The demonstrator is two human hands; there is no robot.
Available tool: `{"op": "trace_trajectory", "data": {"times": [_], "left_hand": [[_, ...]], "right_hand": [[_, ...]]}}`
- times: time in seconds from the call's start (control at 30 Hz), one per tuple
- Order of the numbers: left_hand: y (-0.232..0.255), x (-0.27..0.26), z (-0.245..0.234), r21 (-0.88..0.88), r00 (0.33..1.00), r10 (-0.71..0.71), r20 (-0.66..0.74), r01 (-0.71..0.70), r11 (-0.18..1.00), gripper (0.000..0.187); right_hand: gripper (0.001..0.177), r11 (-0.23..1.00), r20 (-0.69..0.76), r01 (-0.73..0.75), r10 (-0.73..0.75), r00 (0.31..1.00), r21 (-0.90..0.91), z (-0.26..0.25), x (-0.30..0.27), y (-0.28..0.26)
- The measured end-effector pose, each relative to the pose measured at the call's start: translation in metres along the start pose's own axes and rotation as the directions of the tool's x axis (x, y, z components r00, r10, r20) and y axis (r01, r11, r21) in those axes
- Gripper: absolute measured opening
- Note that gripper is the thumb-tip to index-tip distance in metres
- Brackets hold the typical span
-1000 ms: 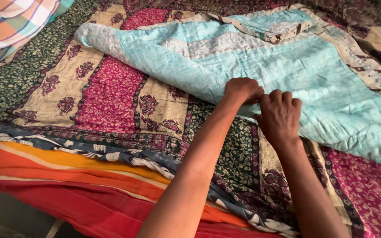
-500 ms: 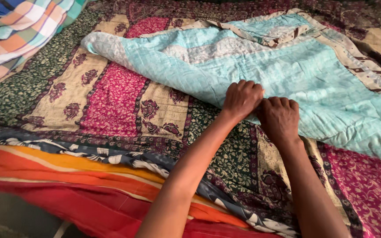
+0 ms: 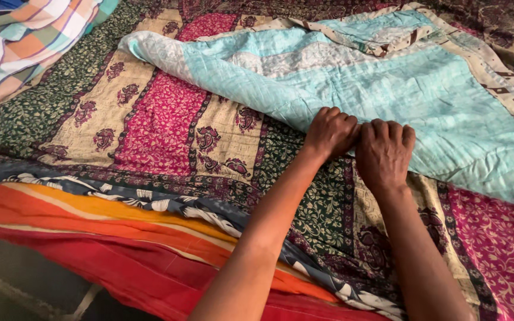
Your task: The person folds a light blue patterned fabric on a bed. They smooth the fabric, fold it in half, and then roll it tightly into a cylindrical shape.
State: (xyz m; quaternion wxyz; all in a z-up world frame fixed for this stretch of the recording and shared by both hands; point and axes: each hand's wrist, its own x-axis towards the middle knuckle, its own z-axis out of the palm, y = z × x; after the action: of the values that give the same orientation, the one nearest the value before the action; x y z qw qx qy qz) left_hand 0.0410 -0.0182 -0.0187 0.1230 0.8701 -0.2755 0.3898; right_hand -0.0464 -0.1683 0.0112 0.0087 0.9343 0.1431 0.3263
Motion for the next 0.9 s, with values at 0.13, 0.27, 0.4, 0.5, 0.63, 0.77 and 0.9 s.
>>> {"op": "trace_trajectory", "data": {"times": [0.13, 0.27, 0.4, 0.5, 0.63, 0.77, 0.9], "left_hand": [[-0.005, 0.011, 0.019, -0.013, 0.975, -0.112, 0.191, 0.117, 0.993, 0.041], [-0.008, 0.019, 0.023, 0.011, 0.974, -0.129, 0.187, 0.129, 0.992, 0.041], [0.004, 0.029, 0.02, 0.13, 0.831, -0.228, 0.508, 0.187, 0.974, 0.041], [0.019, 0.011, 0.016, 0.011, 0.995, -0.092, 0.027, 0.091, 0.996, 0.029], [0.026, -0.005, 0.022, 0.023, 0.986, -0.019, -0.163, 0.023, 0.999, 0.038], [0.026, 0.003, 0.023, 0.028, 0.998, -0.061, 0.005, 0.061, 0.998, 0.036], [0.032, 0.012, 0.009, 0.061, 0.996, -0.072, 0.046, 0.069, 0.996, 0.035]], "right_hand": [[0.076, 0.996, 0.026, 0.089, -0.09, 0.996, 0.012, -0.002, 0.002, 0.009], [0.08, 0.995, -0.013, 0.072, -0.073, 0.997, -0.076, 0.009, 0.004, 0.011], [0.071, 0.995, 0.03, 0.084, -0.083, 0.996, -0.05, 0.026, 0.006, 0.025], [0.046, 0.994, 0.0, 0.054, -0.054, 0.999, 0.099, 0.04, 0.004, 0.035], [0.052, 0.992, -0.113, 0.109, -0.1, 0.989, 0.071, 0.055, 0.004, 0.05], [0.066, 0.985, 0.013, 0.138, -0.14, 0.99, 0.105, 0.044, 0.008, 0.058], [0.091, 0.999, 0.261, 0.031, -0.026, 0.965, -0.016, 0.012, 0.0, 0.079]]}}
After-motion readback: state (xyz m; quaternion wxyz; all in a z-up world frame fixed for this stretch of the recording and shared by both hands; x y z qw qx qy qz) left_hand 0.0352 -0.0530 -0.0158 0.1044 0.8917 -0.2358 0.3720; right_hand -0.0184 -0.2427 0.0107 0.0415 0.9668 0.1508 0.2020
